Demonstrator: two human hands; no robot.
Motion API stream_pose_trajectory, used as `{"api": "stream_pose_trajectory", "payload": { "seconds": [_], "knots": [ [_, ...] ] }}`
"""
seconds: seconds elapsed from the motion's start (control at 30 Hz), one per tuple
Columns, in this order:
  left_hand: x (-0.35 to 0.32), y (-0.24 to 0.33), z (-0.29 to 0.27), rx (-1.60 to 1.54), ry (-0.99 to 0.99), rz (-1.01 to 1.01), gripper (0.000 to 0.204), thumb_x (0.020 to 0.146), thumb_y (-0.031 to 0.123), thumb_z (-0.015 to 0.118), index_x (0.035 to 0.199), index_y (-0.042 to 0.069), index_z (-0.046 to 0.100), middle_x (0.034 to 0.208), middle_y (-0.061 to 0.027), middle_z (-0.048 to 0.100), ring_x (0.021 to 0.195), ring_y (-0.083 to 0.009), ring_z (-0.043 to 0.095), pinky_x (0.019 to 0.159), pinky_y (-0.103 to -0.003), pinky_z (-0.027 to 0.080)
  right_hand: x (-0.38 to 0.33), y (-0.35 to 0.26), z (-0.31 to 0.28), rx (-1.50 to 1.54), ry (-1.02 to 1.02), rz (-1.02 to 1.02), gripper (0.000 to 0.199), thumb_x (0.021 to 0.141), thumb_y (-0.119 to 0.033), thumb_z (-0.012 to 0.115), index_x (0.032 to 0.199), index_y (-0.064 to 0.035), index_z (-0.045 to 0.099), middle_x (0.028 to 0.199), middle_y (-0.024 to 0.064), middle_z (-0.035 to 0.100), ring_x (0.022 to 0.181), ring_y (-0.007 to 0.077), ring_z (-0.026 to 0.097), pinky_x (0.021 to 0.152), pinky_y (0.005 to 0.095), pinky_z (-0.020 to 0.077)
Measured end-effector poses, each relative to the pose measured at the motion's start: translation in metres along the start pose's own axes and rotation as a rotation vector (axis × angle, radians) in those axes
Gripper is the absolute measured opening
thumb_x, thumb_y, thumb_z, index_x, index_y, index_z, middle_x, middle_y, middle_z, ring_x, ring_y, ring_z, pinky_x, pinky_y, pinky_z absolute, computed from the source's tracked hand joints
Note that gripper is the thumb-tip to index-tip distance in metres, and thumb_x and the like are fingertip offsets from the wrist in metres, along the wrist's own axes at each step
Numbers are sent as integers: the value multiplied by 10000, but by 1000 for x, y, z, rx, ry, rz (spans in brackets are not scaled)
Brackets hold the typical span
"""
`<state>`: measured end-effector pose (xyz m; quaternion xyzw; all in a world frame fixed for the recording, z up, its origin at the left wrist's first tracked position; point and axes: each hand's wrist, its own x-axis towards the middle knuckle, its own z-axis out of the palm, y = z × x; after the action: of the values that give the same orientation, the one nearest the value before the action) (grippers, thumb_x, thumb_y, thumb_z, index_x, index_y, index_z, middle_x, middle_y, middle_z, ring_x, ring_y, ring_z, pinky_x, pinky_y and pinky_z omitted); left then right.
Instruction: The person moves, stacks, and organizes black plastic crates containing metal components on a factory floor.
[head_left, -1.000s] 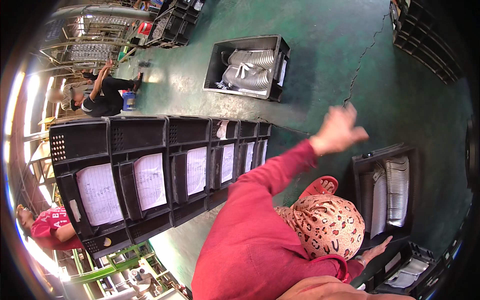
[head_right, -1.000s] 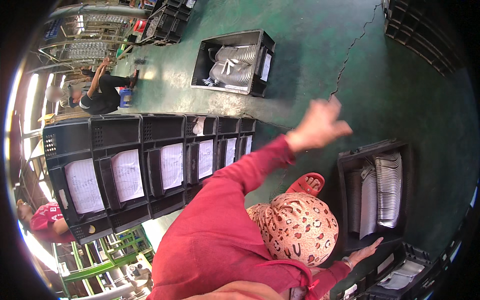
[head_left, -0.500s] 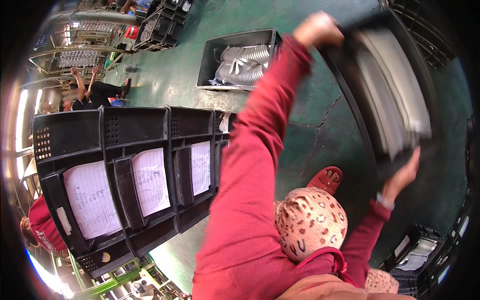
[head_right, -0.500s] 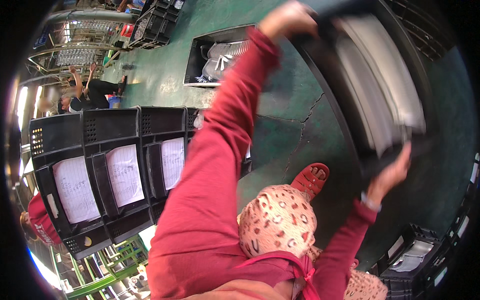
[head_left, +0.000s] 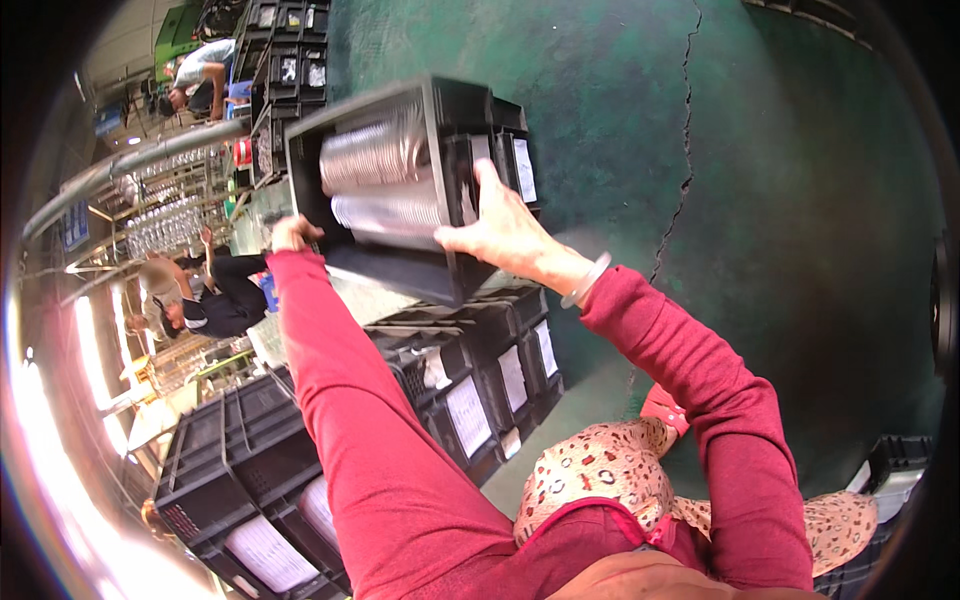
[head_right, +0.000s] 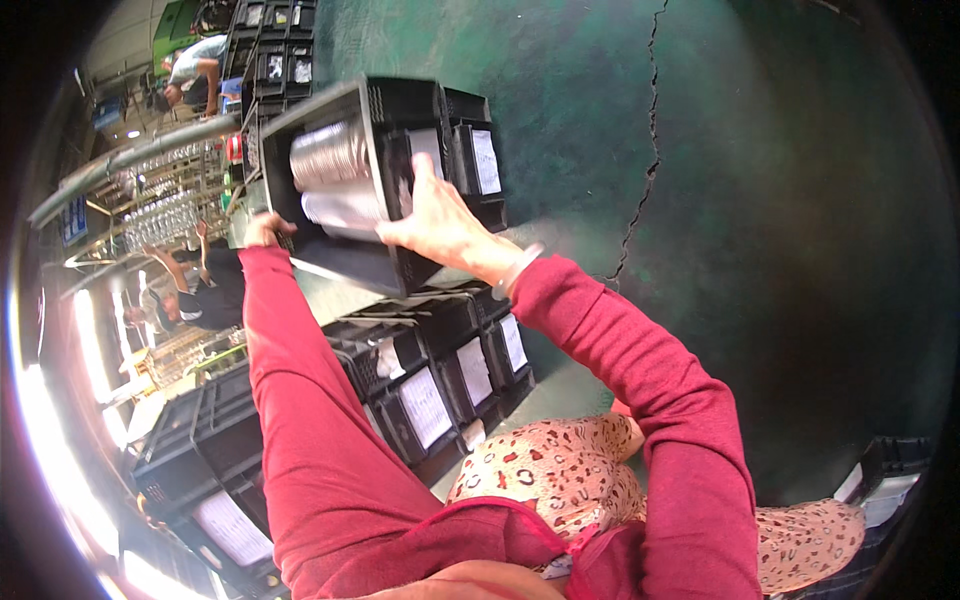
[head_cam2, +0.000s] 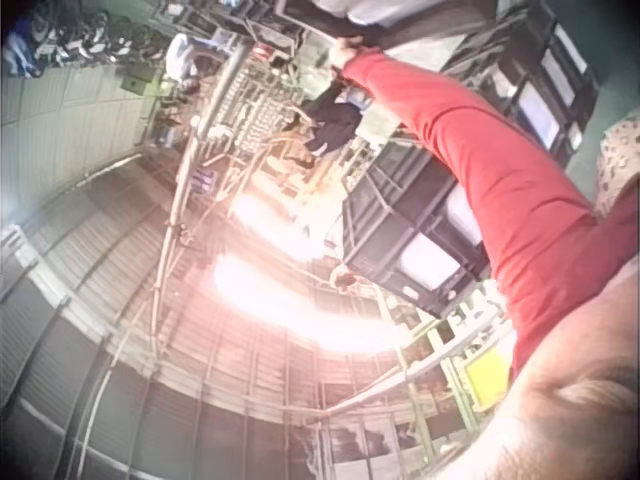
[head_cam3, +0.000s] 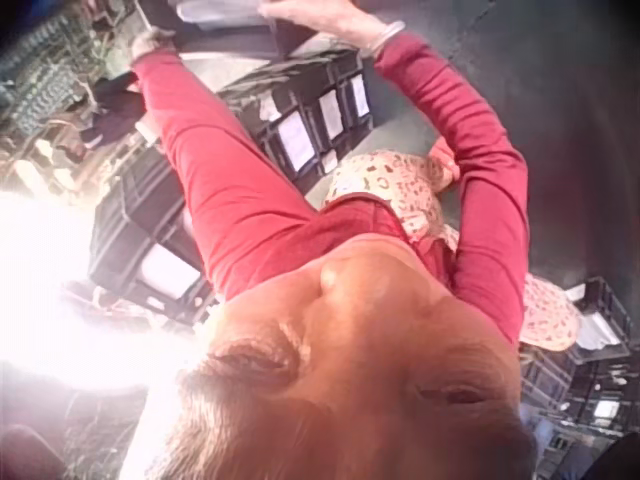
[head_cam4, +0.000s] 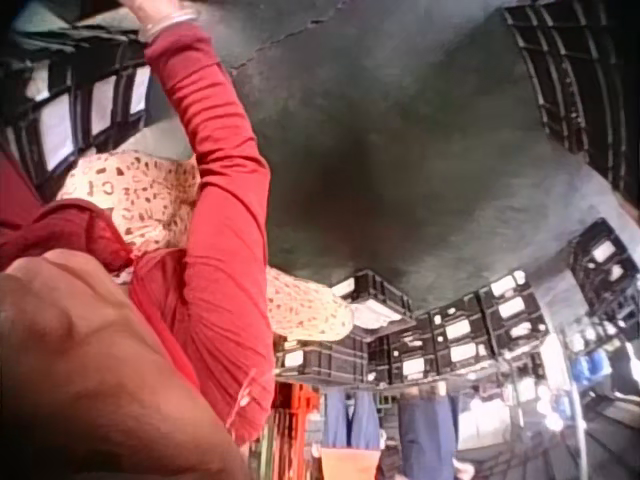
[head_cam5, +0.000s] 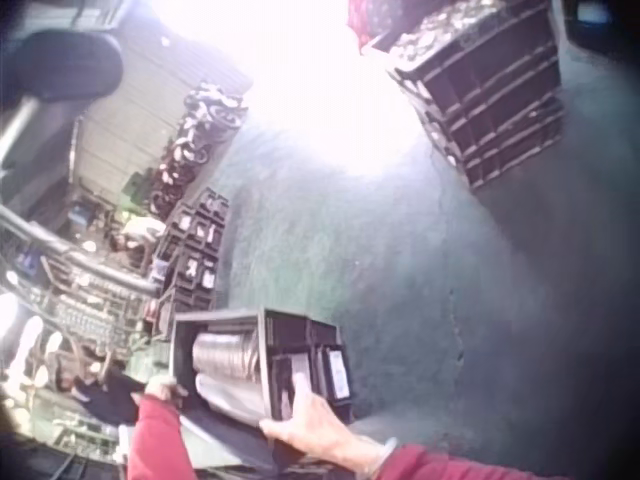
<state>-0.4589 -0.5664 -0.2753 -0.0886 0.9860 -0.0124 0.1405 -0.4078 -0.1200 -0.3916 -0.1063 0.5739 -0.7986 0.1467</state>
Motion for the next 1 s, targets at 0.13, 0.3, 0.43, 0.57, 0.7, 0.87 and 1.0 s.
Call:
{"api": "stream_pose_trajectory", "payload": {
  "seconds": [0.13, 0.3, 0.43, 0.57, 0.7, 0.87, 1.0],
  "knots": [
    [1, 25, 43, 149, -175, 138, 216, 550, 118, 795, 631, 44, 610, 610, -146, 559, 557, -208, 546, 542, -344, 430, 34, 34, -31, 8, -140, 242, 834, 640, -318, 734, 1190, 110, 276, 985, 279, 539, 820, 271, 586, 683, 351, 485],
    [-13, -1, 69, -4, -173, -7, 236, 598, 120, 780, 530, 65, 561, 507, -71, 482, 481, -215, 494, 433, -337, 352, 52, 31, -28, -24, -234, 182, 841, 630, -287, 729, 1163, 151, 248, 964, 322, 522, 812, 338, 581, 709, 384, 480],
    [19, 37, 58, -253, -140, -596, 300, 633, 108, 756, 525, 26, 489, 492, -27, 401, 400, -156, 399, 400, -326, 318, 77, 33, -26, -44, -126, 147, 725, 631, -256, 732, 1066, 113, 285, 866, 312, 527, 768, 367, 572, 698, 399, 474],
    [22, 19, 67, -51, -333, -575, 266, 658, 176, 753, 625, -12, 567, 500, -94, 469, 412, -218, 457, 472, -351, 388, 73, 33, -24, 28, -206, 273, 671, 649, -200, 742, 1043, 71, 273, 733, 223, 535, 669, 280, 595, 523, 362, 477],
    [12, -48, 73, 24, -210, -52, 253, 682, 202, 729, 639, -11, 599, 548, -130, 537, 486, -281, 538, 499, -369, 423, 74, 33, -13, 207, -176, 336, 683, 653, -239, 751, 1068, 58, 298, 852, 251, 536, 720, 291, 603, 568, 368, 504],
    [88, -14, 60, 713, -411, 284, 145, 753, 213, 628, 695, 81, 634, 555, -112, 492, 503, -275, 532, 502, -374, 427, 67, 44, -20, 56, 83, 144, 769, 638, -368, 748, 1138, 77, 370, 1128, 295, 485, 1094, 364, 492, 920, 396, 395],
    [167, 83, 21, 547, 235, 391, 148, 777, 171, 564, 788, 36, 623, 694, -131, 535, 609, -272, 556, 585, -361, 442, -13, 85, -82, -74, 301, 186, 932, 722, -469, 679, 1341, 14, 177, 1209, 300, 334, 1190, 447, 330, 1034, 460, 263]
  ]
}}
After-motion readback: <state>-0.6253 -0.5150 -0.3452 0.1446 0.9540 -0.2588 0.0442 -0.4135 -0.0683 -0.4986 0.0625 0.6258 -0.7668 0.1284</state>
